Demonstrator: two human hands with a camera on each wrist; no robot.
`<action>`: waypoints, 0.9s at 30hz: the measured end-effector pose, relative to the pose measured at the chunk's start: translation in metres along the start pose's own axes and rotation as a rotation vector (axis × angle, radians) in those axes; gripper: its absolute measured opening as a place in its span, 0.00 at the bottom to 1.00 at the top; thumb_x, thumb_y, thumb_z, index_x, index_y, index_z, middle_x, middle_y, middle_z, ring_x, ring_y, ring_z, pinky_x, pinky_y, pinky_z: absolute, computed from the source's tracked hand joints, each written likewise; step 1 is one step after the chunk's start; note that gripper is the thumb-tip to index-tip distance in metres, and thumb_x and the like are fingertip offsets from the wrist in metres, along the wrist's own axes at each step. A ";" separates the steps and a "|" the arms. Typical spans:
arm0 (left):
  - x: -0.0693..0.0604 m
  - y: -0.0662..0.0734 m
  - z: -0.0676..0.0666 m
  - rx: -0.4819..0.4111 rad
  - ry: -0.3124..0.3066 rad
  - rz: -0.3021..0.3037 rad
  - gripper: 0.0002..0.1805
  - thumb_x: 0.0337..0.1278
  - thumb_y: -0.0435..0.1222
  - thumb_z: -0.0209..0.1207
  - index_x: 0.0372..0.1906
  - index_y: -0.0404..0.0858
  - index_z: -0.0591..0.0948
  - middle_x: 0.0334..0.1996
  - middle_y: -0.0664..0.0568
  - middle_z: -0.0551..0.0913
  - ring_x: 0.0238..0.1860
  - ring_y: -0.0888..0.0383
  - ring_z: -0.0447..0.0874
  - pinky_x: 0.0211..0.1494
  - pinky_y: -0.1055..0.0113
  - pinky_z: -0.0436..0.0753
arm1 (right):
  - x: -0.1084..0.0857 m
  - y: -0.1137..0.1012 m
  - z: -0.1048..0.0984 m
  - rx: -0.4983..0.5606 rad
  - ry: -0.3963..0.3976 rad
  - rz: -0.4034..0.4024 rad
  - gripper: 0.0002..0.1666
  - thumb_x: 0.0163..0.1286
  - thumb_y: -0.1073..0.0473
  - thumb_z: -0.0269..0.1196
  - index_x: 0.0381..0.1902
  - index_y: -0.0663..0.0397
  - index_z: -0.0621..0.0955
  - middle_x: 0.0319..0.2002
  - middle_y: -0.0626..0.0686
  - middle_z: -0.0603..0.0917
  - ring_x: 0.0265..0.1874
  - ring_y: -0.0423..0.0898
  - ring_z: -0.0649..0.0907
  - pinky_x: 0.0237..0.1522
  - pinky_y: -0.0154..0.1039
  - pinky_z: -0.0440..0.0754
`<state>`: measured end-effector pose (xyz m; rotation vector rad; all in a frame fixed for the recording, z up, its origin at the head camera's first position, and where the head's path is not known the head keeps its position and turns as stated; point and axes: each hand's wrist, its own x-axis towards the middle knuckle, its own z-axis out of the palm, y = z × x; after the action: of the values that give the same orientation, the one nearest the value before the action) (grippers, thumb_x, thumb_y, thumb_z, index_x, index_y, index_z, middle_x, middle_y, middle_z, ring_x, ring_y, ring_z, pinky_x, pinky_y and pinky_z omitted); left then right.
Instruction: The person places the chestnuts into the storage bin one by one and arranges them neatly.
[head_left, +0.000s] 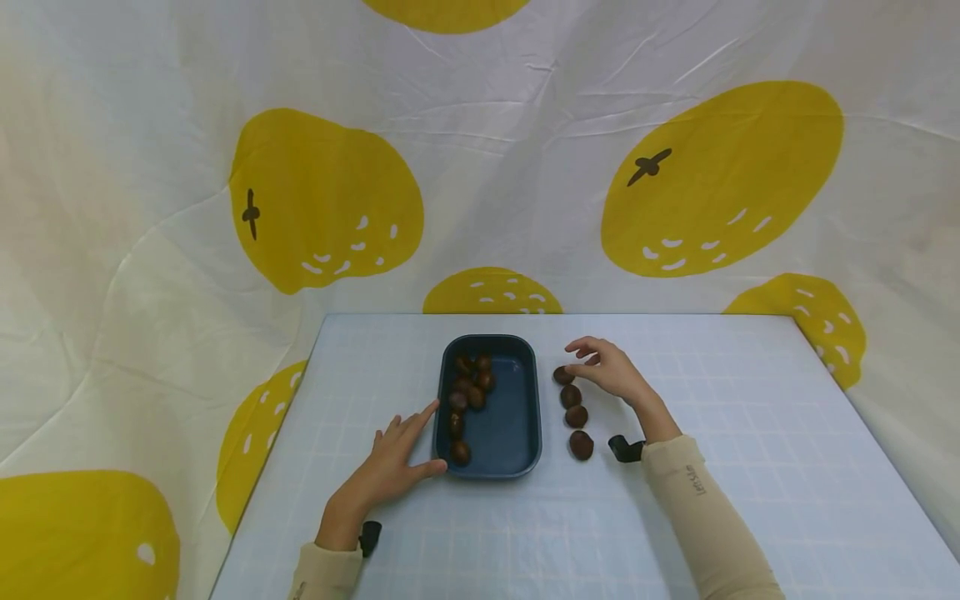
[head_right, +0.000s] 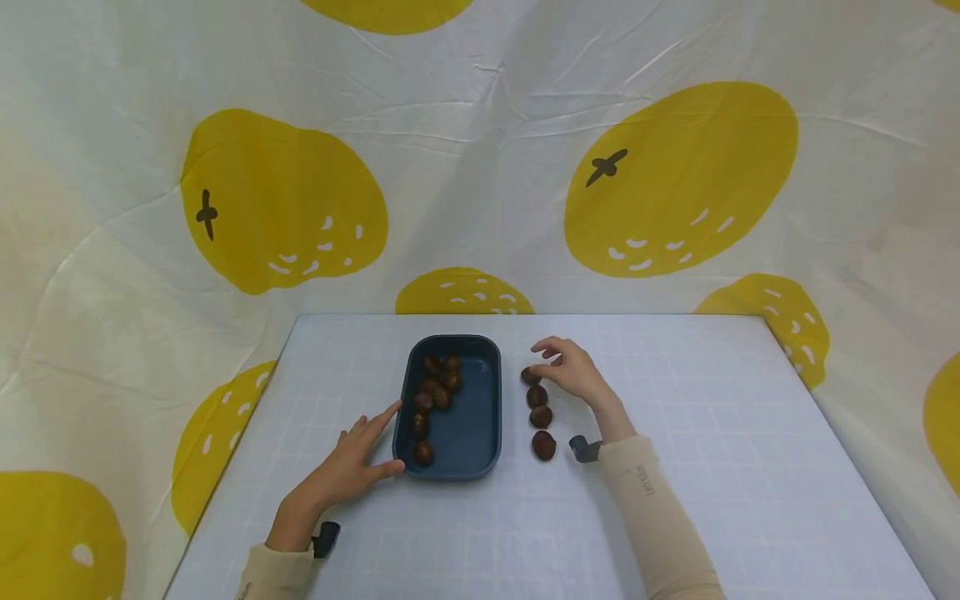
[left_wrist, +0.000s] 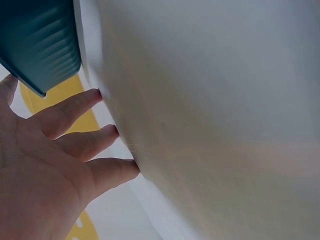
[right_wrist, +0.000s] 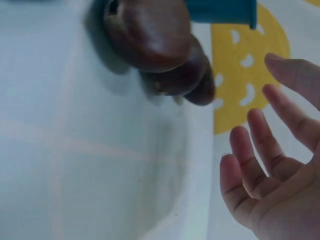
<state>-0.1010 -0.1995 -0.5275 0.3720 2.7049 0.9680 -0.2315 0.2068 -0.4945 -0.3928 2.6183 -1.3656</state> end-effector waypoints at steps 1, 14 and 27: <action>0.000 0.000 0.000 0.000 0.000 -0.001 0.53 0.53 0.62 0.65 0.77 0.75 0.45 0.77 0.43 0.57 0.76 0.30 0.41 0.68 0.27 0.38 | 0.000 0.003 0.001 0.005 0.000 0.009 0.22 0.68 0.58 0.68 0.58 0.59 0.80 0.53 0.65 0.80 0.47 0.60 0.80 0.49 0.55 0.80; 0.000 0.001 -0.001 -0.008 -0.006 -0.003 0.52 0.54 0.61 0.66 0.79 0.71 0.46 0.77 0.42 0.57 0.76 0.30 0.41 0.68 0.27 0.37 | 0.005 0.025 0.020 -0.071 0.061 0.135 0.32 0.65 0.51 0.71 0.61 0.63 0.77 0.58 0.69 0.74 0.57 0.64 0.74 0.55 0.59 0.75; 0.000 0.000 0.000 -0.008 -0.007 -0.003 0.53 0.54 0.62 0.65 0.78 0.72 0.46 0.77 0.42 0.57 0.76 0.31 0.40 0.68 0.27 0.37 | 0.000 0.018 0.029 -0.188 0.108 0.148 0.29 0.61 0.48 0.73 0.53 0.61 0.82 0.51 0.69 0.76 0.53 0.66 0.73 0.50 0.59 0.74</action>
<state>-0.1015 -0.1997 -0.5274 0.3694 2.6937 0.9738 -0.2271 0.1944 -0.5257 -0.1475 2.8092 -1.1298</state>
